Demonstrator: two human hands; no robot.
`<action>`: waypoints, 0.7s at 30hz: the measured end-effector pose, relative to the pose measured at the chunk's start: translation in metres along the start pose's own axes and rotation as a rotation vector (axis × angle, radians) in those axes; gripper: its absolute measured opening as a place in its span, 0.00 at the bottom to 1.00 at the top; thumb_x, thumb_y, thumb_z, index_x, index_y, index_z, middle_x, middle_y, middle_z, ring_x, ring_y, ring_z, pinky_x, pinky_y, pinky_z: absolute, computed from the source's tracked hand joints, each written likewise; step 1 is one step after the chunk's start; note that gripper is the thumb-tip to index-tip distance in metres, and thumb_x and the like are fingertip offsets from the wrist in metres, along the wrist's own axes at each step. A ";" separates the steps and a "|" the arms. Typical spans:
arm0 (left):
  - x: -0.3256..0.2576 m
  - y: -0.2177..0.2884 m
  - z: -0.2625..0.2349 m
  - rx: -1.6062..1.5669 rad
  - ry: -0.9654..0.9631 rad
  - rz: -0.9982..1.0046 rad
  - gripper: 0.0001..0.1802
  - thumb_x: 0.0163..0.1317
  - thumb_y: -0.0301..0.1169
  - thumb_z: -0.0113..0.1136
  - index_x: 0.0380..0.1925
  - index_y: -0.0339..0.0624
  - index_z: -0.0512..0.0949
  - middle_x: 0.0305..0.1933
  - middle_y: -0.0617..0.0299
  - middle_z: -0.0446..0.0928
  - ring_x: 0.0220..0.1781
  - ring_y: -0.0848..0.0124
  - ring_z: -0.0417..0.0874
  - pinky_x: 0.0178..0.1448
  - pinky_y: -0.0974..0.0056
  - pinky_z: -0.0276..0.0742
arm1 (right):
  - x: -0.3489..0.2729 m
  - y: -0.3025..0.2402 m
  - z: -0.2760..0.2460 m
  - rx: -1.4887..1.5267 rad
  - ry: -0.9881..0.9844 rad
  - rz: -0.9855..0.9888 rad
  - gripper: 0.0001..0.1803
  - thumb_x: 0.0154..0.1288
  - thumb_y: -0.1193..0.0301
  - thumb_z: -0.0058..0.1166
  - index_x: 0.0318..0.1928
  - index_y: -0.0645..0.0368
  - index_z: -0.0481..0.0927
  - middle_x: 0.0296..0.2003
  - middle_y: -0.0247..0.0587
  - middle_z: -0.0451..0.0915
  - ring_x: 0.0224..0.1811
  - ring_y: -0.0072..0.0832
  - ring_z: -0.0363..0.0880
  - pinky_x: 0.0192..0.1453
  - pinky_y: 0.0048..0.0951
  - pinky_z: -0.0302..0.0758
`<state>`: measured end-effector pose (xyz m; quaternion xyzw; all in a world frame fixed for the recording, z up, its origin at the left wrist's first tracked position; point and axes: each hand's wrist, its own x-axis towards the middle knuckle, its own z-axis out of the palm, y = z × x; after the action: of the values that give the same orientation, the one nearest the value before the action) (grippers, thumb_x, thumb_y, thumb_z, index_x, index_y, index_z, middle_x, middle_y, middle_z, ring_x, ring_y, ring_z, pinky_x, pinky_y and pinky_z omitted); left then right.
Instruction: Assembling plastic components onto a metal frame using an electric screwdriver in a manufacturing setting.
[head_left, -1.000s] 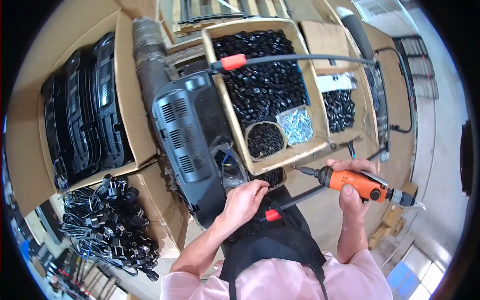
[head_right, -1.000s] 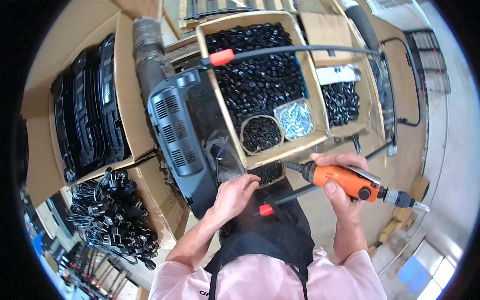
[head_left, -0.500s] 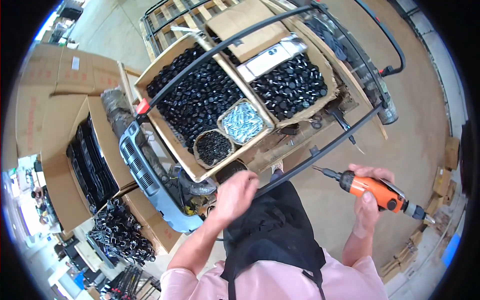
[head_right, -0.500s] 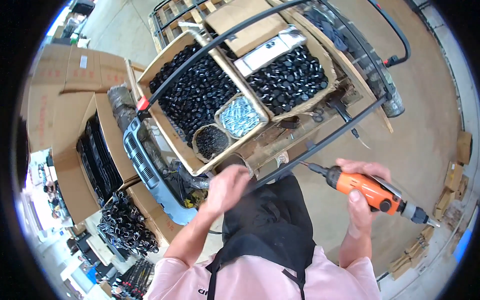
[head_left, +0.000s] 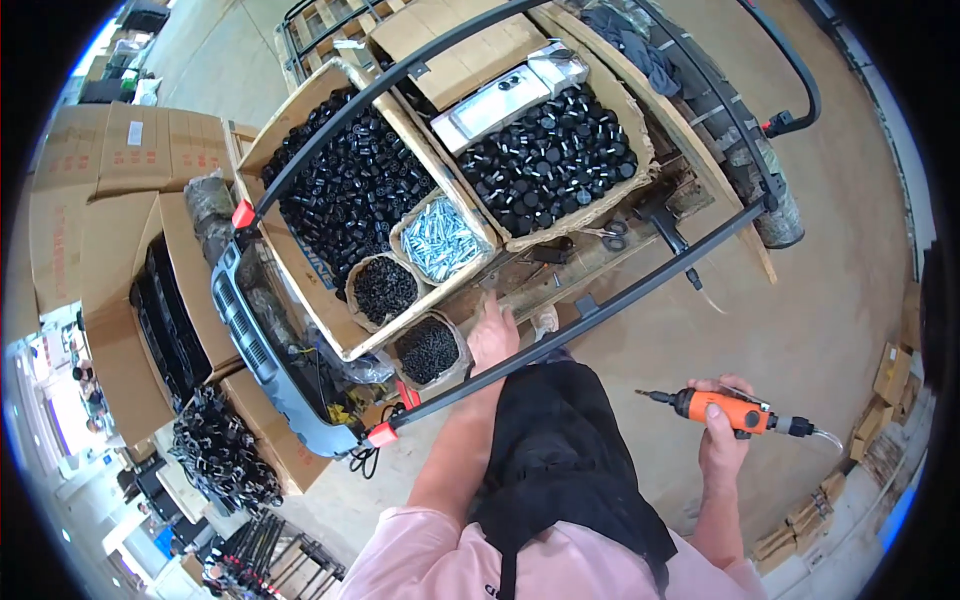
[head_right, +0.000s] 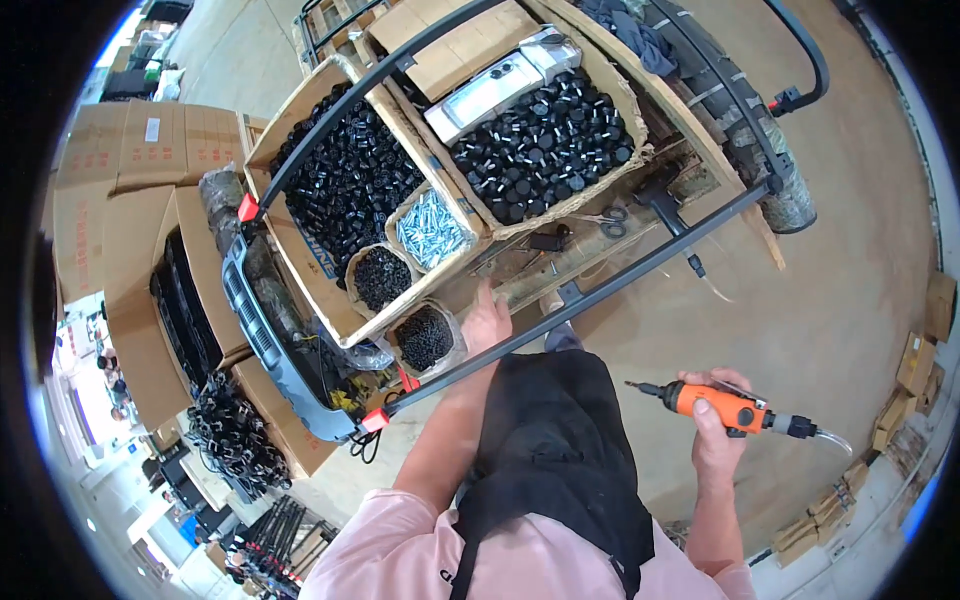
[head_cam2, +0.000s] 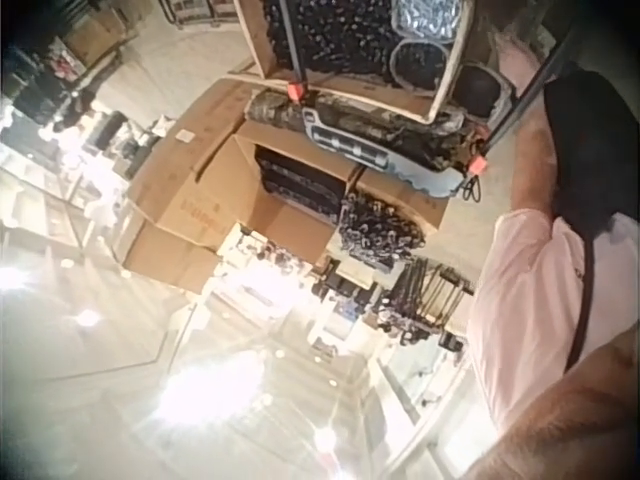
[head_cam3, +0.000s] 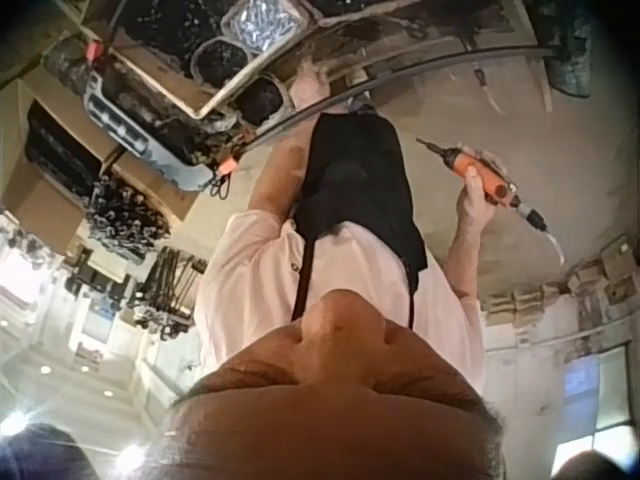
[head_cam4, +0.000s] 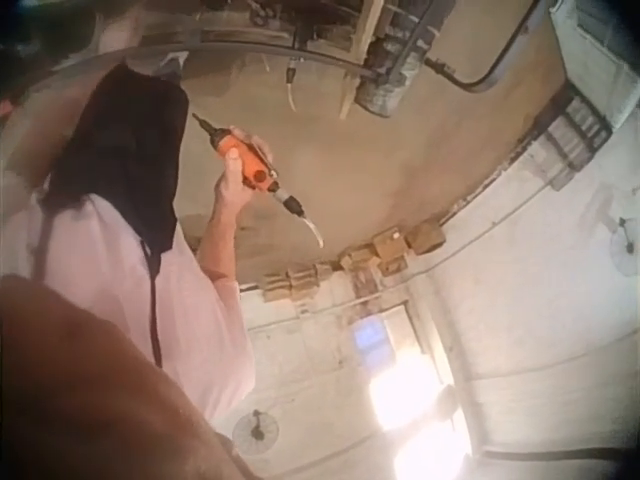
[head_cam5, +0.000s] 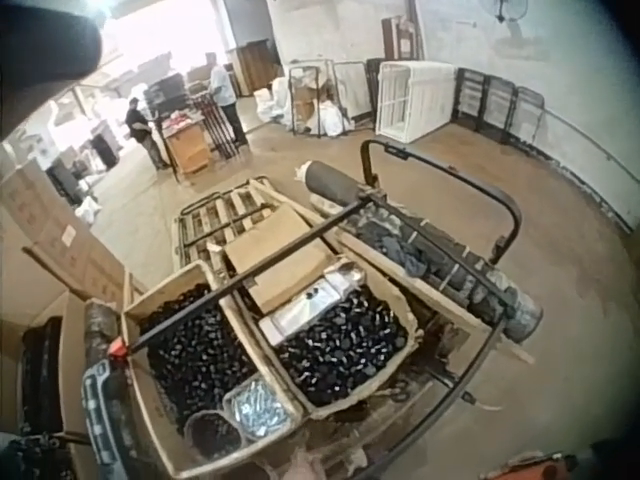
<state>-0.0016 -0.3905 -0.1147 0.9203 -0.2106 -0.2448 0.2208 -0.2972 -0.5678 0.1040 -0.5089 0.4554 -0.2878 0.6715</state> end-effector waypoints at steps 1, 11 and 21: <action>0.012 0.003 0.001 0.099 -0.066 -0.071 0.29 0.76 0.39 0.54 0.74 0.42 0.68 0.57 0.34 0.84 0.52 0.38 0.88 0.58 0.41 0.83 | -0.001 0.002 0.000 0.006 0.001 0.024 0.29 0.66 0.67 0.67 0.63 0.59 0.72 0.47 0.49 0.87 0.56 0.47 0.85 0.70 0.55 0.76; 0.038 -0.036 0.019 0.246 -0.039 -0.124 0.20 0.77 0.40 0.55 0.62 0.43 0.74 0.49 0.41 0.87 0.50 0.42 0.89 0.55 0.43 0.85 | 0.006 0.009 0.005 0.004 -0.140 0.059 0.26 0.66 0.70 0.66 0.62 0.60 0.72 0.47 0.49 0.87 0.56 0.47 0.86 0.70 0.55 0.77; 0.029 -0.055 0.024 0.203 0.186 0.120 0.11 0.76 0.38 0.57 0.46 0.43 0.76 0.42 0.45 0.86 0.43 0.45 0.89 0.45 0.42 0.85 | 0.012 0.007 0.013 -0.019 -0.207 0.048 0.27 0.65 0.71 0.65 0.62 0.61 0.72 0.48 0.50 0.87 0.56 0.47 0.86 0.69 0.56 0.77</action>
<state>0.0237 -0.3673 -0.1720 0.9424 -0.2675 -0.1223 0.1593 -0.2814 -0.5703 0.0950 -0.5311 0.3986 -0.2131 0.7167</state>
